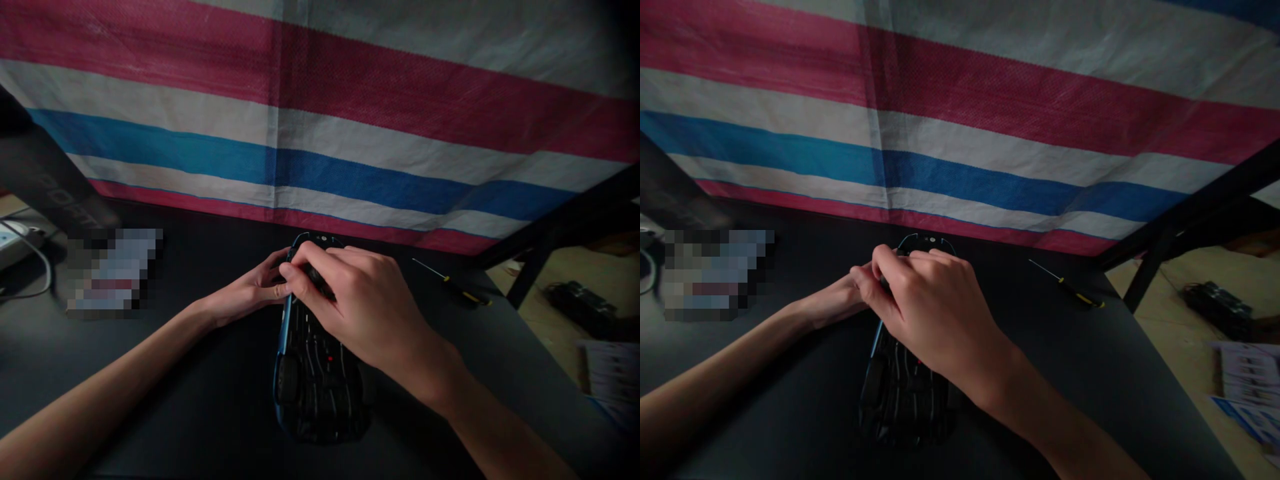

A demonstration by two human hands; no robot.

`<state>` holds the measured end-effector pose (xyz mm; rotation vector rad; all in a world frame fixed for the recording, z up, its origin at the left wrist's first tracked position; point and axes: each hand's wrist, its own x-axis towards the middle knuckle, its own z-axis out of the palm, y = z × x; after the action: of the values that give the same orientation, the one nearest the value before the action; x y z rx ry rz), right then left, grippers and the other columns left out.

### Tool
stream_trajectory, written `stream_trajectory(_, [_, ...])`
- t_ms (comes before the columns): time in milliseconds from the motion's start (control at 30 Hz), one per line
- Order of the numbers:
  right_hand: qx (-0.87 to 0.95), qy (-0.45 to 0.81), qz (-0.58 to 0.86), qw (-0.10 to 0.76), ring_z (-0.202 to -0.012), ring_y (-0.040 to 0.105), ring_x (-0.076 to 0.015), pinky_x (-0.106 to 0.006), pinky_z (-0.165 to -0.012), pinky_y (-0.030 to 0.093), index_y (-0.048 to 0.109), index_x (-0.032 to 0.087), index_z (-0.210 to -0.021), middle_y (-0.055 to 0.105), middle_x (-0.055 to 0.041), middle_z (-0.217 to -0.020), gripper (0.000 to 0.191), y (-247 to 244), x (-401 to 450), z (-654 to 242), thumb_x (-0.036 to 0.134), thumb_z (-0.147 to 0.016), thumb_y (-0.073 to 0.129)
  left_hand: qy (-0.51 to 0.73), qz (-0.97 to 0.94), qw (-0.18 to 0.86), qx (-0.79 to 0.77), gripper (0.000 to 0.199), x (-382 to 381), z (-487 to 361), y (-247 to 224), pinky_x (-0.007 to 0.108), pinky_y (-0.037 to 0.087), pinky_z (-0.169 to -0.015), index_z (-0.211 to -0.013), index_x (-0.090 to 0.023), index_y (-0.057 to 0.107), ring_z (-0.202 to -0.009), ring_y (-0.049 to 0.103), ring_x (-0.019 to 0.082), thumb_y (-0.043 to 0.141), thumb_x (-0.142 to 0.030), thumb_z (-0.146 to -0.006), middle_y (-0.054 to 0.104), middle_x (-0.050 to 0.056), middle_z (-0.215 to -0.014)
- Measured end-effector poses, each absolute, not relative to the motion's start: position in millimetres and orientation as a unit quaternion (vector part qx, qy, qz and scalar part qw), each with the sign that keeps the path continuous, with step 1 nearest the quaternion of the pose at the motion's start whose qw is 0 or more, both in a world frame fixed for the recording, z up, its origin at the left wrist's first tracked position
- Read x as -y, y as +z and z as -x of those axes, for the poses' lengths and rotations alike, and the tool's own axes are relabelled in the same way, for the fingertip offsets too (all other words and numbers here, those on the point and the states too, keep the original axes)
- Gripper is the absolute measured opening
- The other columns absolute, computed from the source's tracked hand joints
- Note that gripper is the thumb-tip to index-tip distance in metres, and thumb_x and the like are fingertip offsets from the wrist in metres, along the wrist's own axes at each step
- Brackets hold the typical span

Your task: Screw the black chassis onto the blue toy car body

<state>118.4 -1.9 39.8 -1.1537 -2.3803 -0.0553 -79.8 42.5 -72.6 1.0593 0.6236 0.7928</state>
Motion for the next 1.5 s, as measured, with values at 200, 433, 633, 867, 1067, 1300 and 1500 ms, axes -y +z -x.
stream_trajectory(200, [0.906, 0.039, 0.336, 0.255, -0.1, 0.067, -0.018, -0.032, -0.092, 0.05, 0.061, 0.018, -0.115, 0.072, -0.0055, -0.113, 0.016, 45.1, -2.3, -124.2, 0.017, -0.102, 0.052, 0.366, -0.502, 0.743, -0.248, 0.066, -44.4, 79.7, -73.8, 0.034, 0.053, -0.098, -0.148, -0.025, 0.049, -0.121, 0.066, 0.027, 0.077, -0.016, -0.088, 0.074, 0.008, -0.115])
stream_trajectory(433, [0.909, -0.006, 0.334, 0.251, -0.086, 0.067, -0.017, -0.031, -0.081, 0.047, 0.064, 0.02, -0.104, 0.074, -0.0019, -0.096, 0.013, 41.0, -6.9, -125.9, 0.031, -0.105, 0.056, 0.383, -0.49, 0.739, -0.259, 0.068, -42.0, 79.2, -73.6, 0.035, 0.053, -0.099, -0.148, -0.025, 0.049, -0.13, 0.061, 0.028, 0.078, -0.017, -0.087, 0.066, 0.012, -0.138])
stream_trajectory(633, [0.909, 0.0, 0.341, 0.24, -0.088, 0.066, -0.0191, -0.034, -0.083, 0.047, 0.065, 0.019, -0.104, 0.073, -0.0032, -0.099, 0.011, 44.1, -3.9, -126.3, 0.021, -0.099, 0.055, 0.373, -0.489, 0.741, -0.27, 0.075, -42.5, 78.3, -73.6, 0.034, 0.054, -0.098, -0.151, -0.027, 0.045, -0.129, 0.061, 0.029, 0.08, -0.018, -0.086, 0.068, 0.01, -0.132])
stream_trajectory(867, [0.906, -0.019, 0.354, 0.231, -0.075, 0.064, -0.0165, -0.032, -0.074, 0.046, 0.062, 0.02, -0.109, 0.071, 0.0, -0.087, 0.013, 42.3, -6.0, -128.4, 0.026, -0.103, 0.053, 0.355, -0.487, 0.748, -0.278, 0.087, -43.8, 79.0, -74.6, 0.036, 0.051, -0.102, -0.158, -0.028, 0.034, -0.137, 0.055, 0.031, 0.08, -0.018, -0.085, 0.055, 0.015, -0.15])
stream_trajectory(1067, [0.914, 0.013, 0.341, 0.22, -0.091, 0.066, -0.0189, -0.033, -0.084, 0.047, 0.062, 0.019, -0.108, 0.073, -0.004, -0.103, 0.014, 46.8, -5.4, -130.9, 0.016, -0.095, 0.056, 0.349, -0.478, 0.751, -0.293, 0.093, -42.5, 78.0, -71.3, 0.037, 0.05, -0.103, -0.16, -0.028, 0.028, -0.139, 0.052, 0.031, 0.081, -0.021, -0.084, 0.05, 0.015, -0.155])
stream_trajectory(1300, [0.917, 0.025, 0.346, 0.198, -0.074, 0.066, -0.0158, -0.03, -0.073, 0.046, 0.061, 0.021, -0.11, 0.071, 0.0001, -0.085, 0.013, 46.0, -5.5, -133.1, 0.029, -0.103, 0.053, 0.358, -0.473, 0.751, -0.291, 0.09, -40.4, 77.3, -68.7, 0.039, 0.05, -0.106, -0.16, -0.027, 0.03, -0.137, 0.056, 0.031, 0.079, -0.017, -0.085, 0.059, 0.014, -0.147])
stream_trajectory(1500, [0.925, 0.046, 0.315, 0.206, -0.093, 0.068, -0.0171, -0.03, -0.084, 0.047, 0.06, 0.019, -0.114, 0.073, -0.0039, -0.108, 0.019, 47.1, -5.8, -133.0, 0.017, -0.096, 0.055, 0.357, -0.483, 0.749, -0.281, 0.085, -43.0, 79.2, -74.4, 0.037, 0.052, -0.102, -0.158, -0.026, 0.034, -0.131, 0.061, 0.031, 0.078, -0.017, -0.087, 0.067, 0.013, -0.136])
